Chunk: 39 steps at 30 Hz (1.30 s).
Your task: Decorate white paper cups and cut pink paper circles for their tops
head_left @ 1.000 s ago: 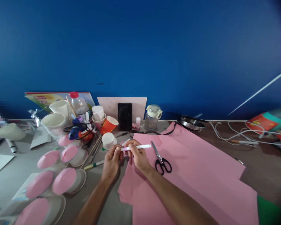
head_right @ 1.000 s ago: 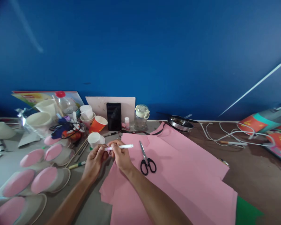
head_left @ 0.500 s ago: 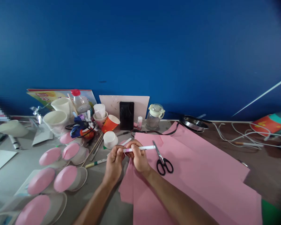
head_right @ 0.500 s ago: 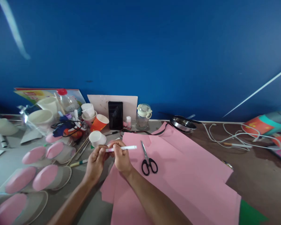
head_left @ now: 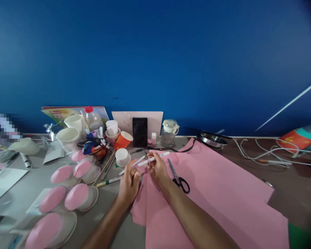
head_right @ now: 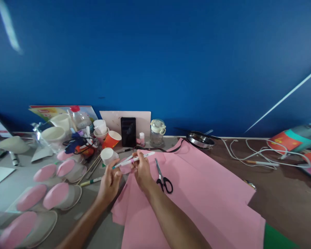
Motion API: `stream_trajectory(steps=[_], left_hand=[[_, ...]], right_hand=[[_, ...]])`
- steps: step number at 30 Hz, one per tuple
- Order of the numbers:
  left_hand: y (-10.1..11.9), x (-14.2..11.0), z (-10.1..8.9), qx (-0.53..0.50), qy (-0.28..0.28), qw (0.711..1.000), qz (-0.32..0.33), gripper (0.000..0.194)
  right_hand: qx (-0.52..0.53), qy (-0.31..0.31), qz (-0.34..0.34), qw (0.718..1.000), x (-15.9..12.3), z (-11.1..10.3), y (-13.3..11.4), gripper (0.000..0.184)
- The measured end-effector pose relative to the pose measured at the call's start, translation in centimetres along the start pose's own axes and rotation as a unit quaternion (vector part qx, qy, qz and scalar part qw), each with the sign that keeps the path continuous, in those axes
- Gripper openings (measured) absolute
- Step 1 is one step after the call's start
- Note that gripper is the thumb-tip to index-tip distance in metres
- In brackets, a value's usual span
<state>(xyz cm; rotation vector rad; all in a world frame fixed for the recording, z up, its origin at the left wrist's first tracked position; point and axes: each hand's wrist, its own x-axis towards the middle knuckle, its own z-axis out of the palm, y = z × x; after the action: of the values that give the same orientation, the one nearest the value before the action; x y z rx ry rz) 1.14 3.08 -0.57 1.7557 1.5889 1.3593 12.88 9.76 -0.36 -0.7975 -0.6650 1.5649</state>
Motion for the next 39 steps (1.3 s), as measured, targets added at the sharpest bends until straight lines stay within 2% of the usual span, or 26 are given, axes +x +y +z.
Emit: stream_trajectory(steps=[4, 9, 14, 17, 20, 22, 26, 29, 31, 35, 39], left_hand=[[0.1, 0.1, -0.5, 0.025, 0.006, 0.999, 0.038, 0.030], [0.8, 0.2, -0.6, 0.027, 0.019, 0.996, 0.079, 0.027], [2.3, 0.8, -1.2, 0.045, -0.002, 0.994, 0.100, 0.027], [2.6, 1.5, -2.6, 0.102, -0.004, 0.988, 0.116, 0.021], [1.9, 2.1, -4.4, 0.171, 0.068, 0.978, 0.097, 0.019], [1.0, 2.2, -5.3, 0.180, 0.081, 0.976, 0.094, 0.021], [-0.9, 2.3, -5.3, 0.196, 0.068, 0.973, 0.099, 0.020], [-1.7, 2.4, -4.6, 0.213, 0.096, 0.968, 0.089, 0.027], [-1.9, 2.6, -4.4, 0.221, 0.121, 0.964, 0.081, 0.026], [-1.7, 2.6, -4.6, 0.222, 0.148, 0.960, 0.082, 0.017], [-1.6, 2.2, -4.4, 0.213, 0.162, 0.959, 0.095, 0.015]], right_hand=[[0.072, -0.010, 0.057, 0.996, 0.8, -0.5, -0.1, 0.020], [0.094, -0.058, 0.136, 0.985, 0.1, -0.3, 0.8, 0.011], [0.089, -0.088, 0.153, 0.980, -0.3, -0.4, 1.2, 0.013], [0.072, -0.091, 0.122, 0.986, -0.2, -0.5, 0.9, 0.019], [0.031, -0.078, 0.058, 0.995, 0.0, -0.6, 0.7, 0.020], [-0.009, -0.059, 0.005, 0.998, 0.3, -0.8, 0.7, 0.018], [-0.118, -0.017, -0.103, 0.987, 1.0, -1.5, 0.7, 0.016], [-0.235, -0.019, -0.172, 0.956, 1.0, -1.9, 0.4, 0.019], [-0.326, -0.058, -0.209, 0.920, 0.7, -1.9, 0.2, 0.016], [-0.490, -0.185, -0.244, 0.816, -0.6, -1.7, 0.3, 0.010], [-0.601, -0.243, -0.243, 0.722, -1.2, -1.5, 0.7, 0.012]])
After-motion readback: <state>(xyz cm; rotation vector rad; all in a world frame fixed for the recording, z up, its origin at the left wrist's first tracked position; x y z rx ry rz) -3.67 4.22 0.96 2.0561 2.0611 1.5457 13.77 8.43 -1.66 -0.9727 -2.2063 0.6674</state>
